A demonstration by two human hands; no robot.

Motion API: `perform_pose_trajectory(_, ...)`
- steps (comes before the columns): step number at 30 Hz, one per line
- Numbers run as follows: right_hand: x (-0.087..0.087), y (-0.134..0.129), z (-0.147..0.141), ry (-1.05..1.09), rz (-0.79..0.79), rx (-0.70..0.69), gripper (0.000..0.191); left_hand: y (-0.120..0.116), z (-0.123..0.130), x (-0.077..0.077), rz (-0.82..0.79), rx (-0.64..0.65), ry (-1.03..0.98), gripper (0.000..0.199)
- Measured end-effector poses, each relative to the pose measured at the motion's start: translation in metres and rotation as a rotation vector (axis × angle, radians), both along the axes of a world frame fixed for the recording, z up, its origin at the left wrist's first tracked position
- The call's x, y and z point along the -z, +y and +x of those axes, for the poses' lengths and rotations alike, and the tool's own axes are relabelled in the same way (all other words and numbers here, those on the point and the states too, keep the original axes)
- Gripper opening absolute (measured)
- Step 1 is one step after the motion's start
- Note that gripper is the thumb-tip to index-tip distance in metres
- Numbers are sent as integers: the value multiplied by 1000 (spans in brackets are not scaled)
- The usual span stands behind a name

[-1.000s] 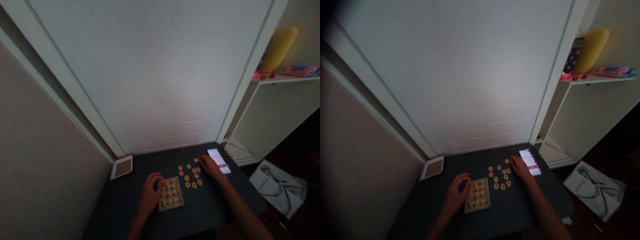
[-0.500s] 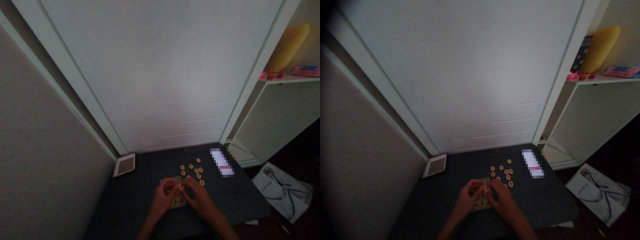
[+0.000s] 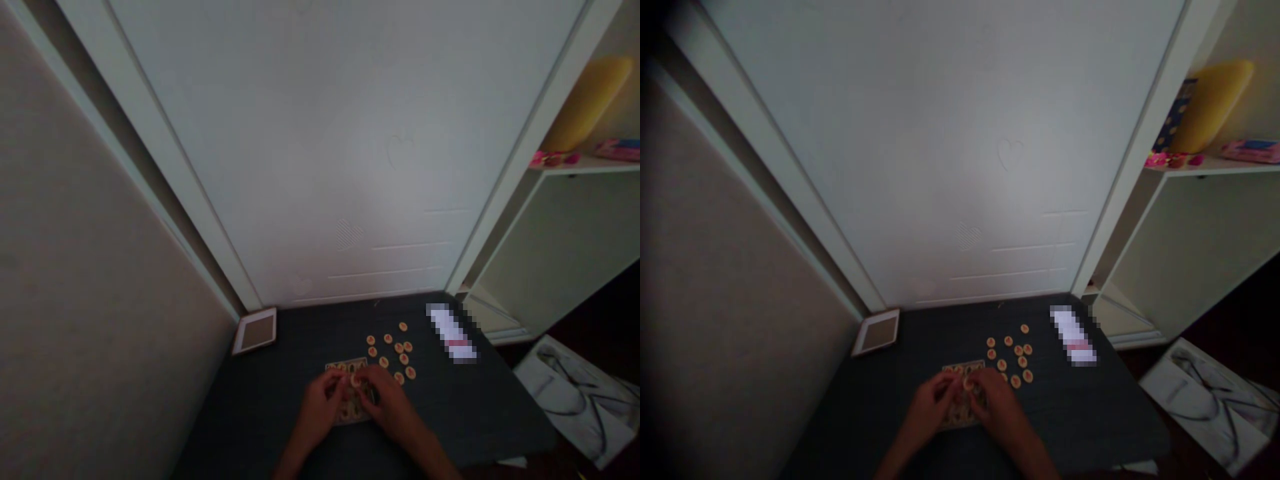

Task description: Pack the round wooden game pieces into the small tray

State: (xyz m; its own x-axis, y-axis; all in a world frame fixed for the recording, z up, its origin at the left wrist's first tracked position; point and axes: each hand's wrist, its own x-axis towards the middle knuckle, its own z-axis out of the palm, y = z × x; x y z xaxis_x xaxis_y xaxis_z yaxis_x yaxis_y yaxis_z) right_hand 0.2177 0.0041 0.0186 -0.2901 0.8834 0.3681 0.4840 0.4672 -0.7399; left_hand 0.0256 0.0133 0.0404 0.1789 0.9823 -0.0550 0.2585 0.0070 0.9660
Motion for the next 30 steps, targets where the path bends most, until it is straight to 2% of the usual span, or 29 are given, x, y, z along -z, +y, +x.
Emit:
perform_pose_trajectory(5, 3, 11, 4, -48, 5, 57, 27, 7, -22, 3, 45, -118, 82, 36)
perform_pose_trajectory(13, 12, 15, 7, -10, 3, 58, 27, 9, -26, 4, 117, -148, 148, 34)
perform_pose_trajectory(21, 11, 8, 8, -2, -33, 72, 24, 2, -31, -1, 146, -168, 174, 37)
perform_pose_trajectory(26, 17, 7, 6, 11, -31, 82, 16, 9, -31, 0, 261, -171, 257, 31)
perform_pose_trajectory(30, 15, 13, 3, -7, 13, 84, 18, 22, -24, -5, 404, -39, 340, 20)
